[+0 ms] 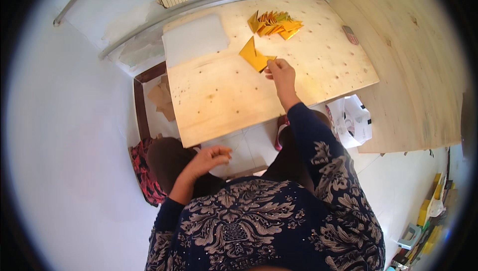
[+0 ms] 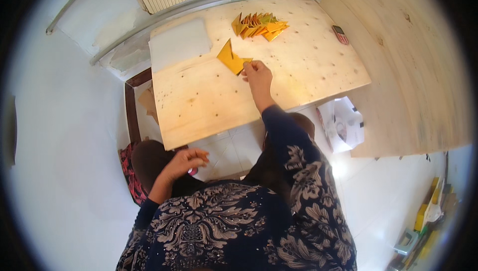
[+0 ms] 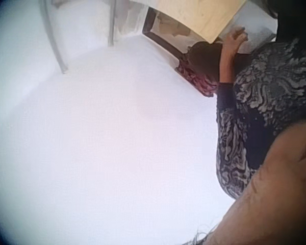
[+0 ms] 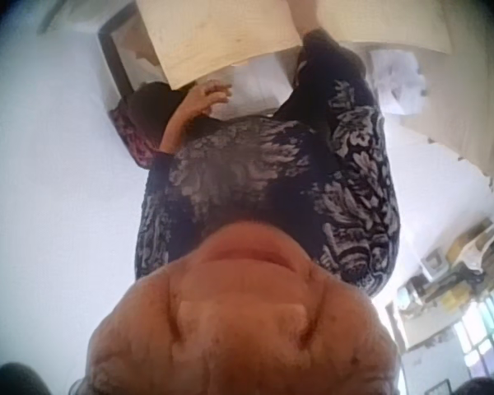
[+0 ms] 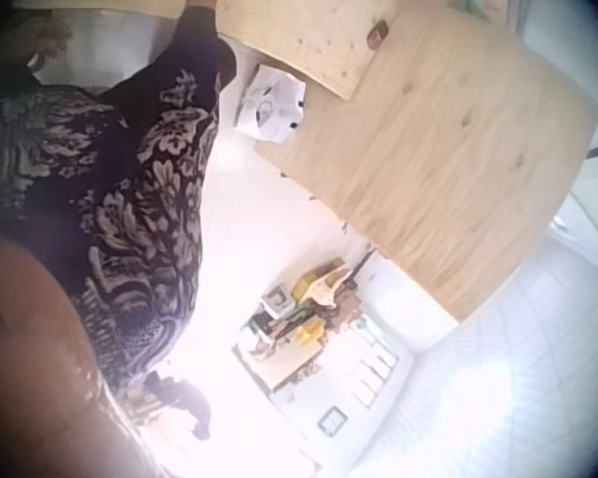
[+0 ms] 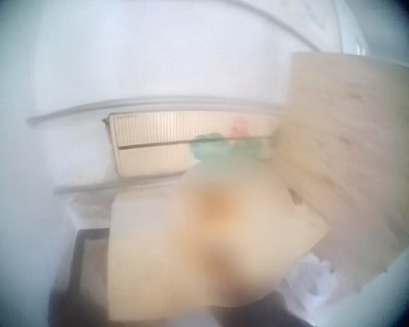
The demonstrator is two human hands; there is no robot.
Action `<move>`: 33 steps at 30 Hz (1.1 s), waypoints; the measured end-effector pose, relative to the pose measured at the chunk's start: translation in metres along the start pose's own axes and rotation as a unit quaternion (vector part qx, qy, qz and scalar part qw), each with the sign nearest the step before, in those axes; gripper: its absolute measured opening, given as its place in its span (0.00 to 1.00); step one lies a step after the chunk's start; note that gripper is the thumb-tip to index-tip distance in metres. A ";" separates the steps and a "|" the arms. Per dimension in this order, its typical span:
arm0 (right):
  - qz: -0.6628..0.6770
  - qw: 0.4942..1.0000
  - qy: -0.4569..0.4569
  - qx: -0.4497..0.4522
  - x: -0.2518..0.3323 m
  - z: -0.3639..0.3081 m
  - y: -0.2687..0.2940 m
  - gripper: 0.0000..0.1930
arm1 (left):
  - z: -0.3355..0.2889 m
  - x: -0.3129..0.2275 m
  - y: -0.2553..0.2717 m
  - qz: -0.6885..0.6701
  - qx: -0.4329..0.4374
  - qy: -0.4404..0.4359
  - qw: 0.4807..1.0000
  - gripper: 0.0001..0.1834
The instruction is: The person folds a sheet of gold-colored paper by hand on a wooden table, pressing creases and stacking the finished folded piece with others. The person repeats the folding process with another sheet, aligning edges and smoothing the folds.
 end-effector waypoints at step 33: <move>-0.557 0.798 0.225 -0.044 -0.007 -0.175 0.161 0.19 | 0.030 0.059 0.001 0.298 0.031 0.028 0.954 0.11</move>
Point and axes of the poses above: each hand's wrist, its own z-axis towards the middle knuckle, its own y-axis out of the back of the hand, x = y × z, the point moved 1 cm from there along z, towards the middle knuckle, and after that the axes turned 1 degree about -x, right-handed, at the moved point
